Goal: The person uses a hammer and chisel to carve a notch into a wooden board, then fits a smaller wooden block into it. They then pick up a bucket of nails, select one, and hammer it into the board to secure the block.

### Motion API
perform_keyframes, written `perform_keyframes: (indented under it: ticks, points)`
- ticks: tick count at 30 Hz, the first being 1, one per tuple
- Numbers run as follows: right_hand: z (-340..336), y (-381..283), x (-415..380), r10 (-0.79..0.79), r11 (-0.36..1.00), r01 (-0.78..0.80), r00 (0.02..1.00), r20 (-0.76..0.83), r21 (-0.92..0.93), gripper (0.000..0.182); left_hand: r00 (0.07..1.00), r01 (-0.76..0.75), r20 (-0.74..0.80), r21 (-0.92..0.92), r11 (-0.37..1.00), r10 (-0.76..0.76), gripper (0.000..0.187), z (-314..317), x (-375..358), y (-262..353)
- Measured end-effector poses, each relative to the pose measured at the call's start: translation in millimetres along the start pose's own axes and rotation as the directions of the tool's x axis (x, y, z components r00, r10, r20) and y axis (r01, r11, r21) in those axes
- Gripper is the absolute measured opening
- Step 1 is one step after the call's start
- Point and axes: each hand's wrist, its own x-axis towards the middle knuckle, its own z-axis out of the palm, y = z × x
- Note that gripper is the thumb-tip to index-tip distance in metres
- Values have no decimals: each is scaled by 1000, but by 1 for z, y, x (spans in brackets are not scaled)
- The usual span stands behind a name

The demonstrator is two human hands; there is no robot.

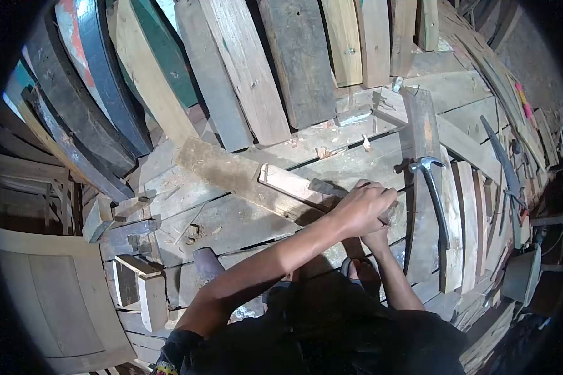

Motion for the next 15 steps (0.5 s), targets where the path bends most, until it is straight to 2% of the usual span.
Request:
perform_keyframes:
  ticks: [1,3,5,9,13,14,15]
  points:
    - [2,7,2,8,1000,-8,1000,11,-19,42,1000,4,-6,0,1000,-4,30,2,-1,-4]
    - [0,5,9,-76,983,79,997,-22,166,38,999,23,-38,16,1000,-23,33,1,2,-4]
    - [-10,2,17,-203,977,202,979,4,67,39,998,34,-56,30,999,-32,36,2,5,-4]
    - [-24,-26,30,-203,967,198,979,15,157,40,993,104,-49,-51,993,-107,39,-8,13,-6]
    - [-30,-31,38,-176,976,160,979,103,148,42,997,27,-73,-11,1000,-28,37,-9,19,-13]
    - [-33,-41,33,-173,966,155,983,70,207,42,991,40,-127,-1,999,-39,39,-5,18,-12]
    - [-35,-35,33,-185,973,173,981,66,154,42,991,100,-87,3,995,-99,39,-2,16,-10]
